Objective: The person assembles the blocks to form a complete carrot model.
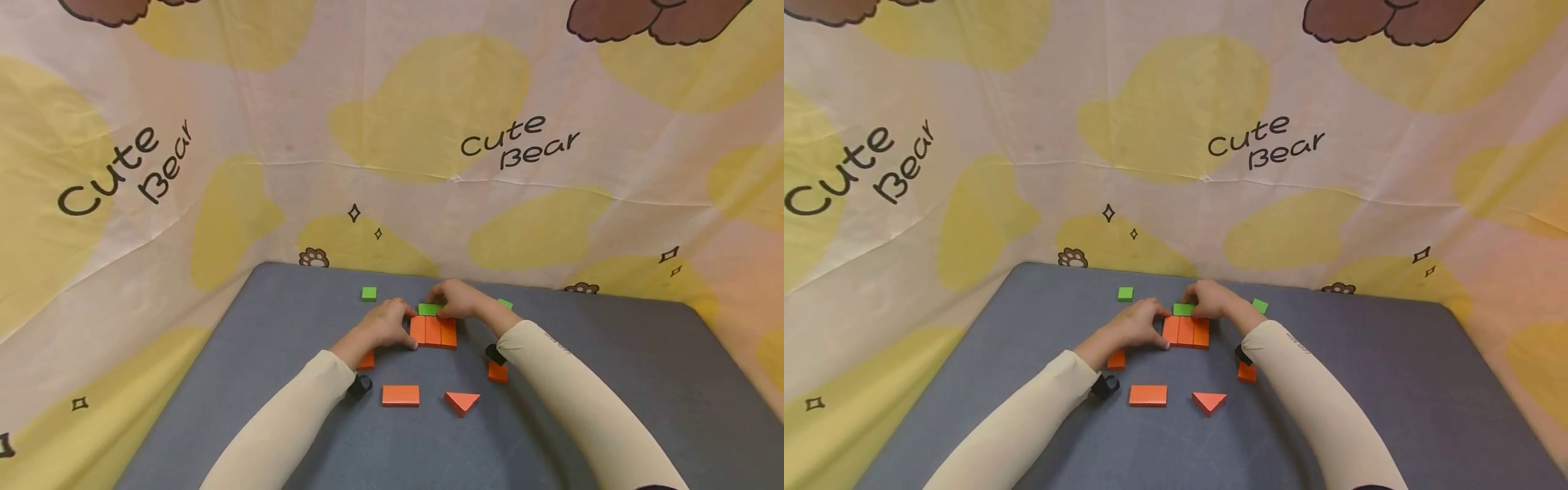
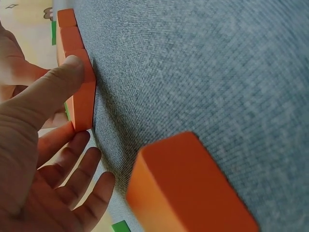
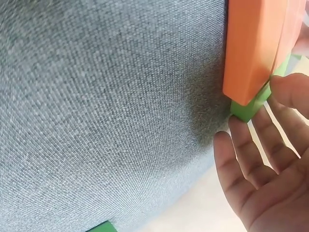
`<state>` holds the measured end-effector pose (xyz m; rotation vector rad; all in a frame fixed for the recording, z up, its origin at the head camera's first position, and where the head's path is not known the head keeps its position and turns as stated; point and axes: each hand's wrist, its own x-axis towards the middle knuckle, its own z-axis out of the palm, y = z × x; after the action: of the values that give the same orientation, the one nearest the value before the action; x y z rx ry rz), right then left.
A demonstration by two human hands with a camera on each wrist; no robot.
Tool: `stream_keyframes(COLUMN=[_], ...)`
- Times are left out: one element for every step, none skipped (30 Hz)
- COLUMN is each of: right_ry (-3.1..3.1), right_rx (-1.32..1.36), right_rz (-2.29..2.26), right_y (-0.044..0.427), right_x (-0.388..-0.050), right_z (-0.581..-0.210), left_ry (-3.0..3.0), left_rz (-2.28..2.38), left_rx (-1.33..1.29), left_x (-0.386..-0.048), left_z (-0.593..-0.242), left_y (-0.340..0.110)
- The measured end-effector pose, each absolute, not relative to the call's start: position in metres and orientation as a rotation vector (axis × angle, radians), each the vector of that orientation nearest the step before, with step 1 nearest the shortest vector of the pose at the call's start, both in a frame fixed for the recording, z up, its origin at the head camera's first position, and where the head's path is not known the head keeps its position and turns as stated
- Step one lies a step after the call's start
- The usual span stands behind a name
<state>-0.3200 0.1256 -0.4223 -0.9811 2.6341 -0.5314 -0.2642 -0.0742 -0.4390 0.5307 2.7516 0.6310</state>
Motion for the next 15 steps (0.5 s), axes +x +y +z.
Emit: stream_keyframes(right_ry=[2.636, 2.637, 2.638, 2.639, 2.639, 2.64, 2.641, 2.642, 2.645, 2.647, 2.649, 2.651, 2.653, 2.655, 2.656], right_rx=[-0.985, -0.987, -0.986, -0.984, -0.983, -0.979, -0.976, -0.974, -0.969, -0.965, -0.96, -0.956, -0.951, -0.945, -0.941], right_rz=[-0.528, -0.529, -0.53, -0.532, -0.532, -0.53, -0.532, -0.533, -0.53, -0.528, -0.527, -0.526, -0.53, -0.529, -0.53], right_y=[0.1255, 0.1253, 0.1251, 0.125, 0.1248, 0.1248, 0.1249, 0.125, 0.1252, 0.1253, 0.1255, 0.1257, 0.1258, 0.126, 0.1261], right_x=[-0.3197, -0.3194, -0.319, -0.3188, -0.3188, -0.3186, -0.3185, -0.3184, -0.3181, -0.3179, -0.3177, -0.3174, -0.3172, -0.317, -0.3167], right_z=[-0.4222, -0.422, -0.4218, -0.4217, -0.4218, -0.4218, -0.4221, -0.4223, -0.4223, -0.4224, -0.4226, -0.4226, -0.4227, -0.4228, -0.423], left_ry=[2.751, 2.752, 2.751, 2.75, 2.748, 2.745, 2.744, 2.744, 2.745, 2.745, 2.746, 2.748, 2.749, 2.751, 2.752], left_rz=[0.63, 0.63, 0.631, 0.631, 0.635, 0.639, 0.64, 0.639, 0.635, 0.632, 0.63, 0.623, 0.618, 0.614, 0.611], left_rx=[0.532, 0.535, 0.538, 0.54, 0.538, 0.536, 0.534, 0.533, 0.532, 0.53, 0.529, 0.53, 0.531, 0.533, 0.534], left_x=[-0.2639, -0.2639, -0.2638, -0.2637, -0.2636, -0.2635, -0.2634, -0.2634, -0.2634, -0.2634, -0.2634, -0.2634, -0.2635, -0.2636, -0.2636], left_z=[-0.4386, -0.4384, -0.4382, -0.4379, -0.4377, -0.4375, -0.4374, -0.4374, -0.4375, -0.4376, -0.4377, -0.4379, -0.4381, -0.4385, -0.439], left_y=[-0.0743, -0.0744, -0.0744, -0.0744, -0.0744, -0.0744, -0.0743, -0.0742, -0.0741, -0.074, -0.074, -0.0739, -0.0737, -0.0736, -0.0735])
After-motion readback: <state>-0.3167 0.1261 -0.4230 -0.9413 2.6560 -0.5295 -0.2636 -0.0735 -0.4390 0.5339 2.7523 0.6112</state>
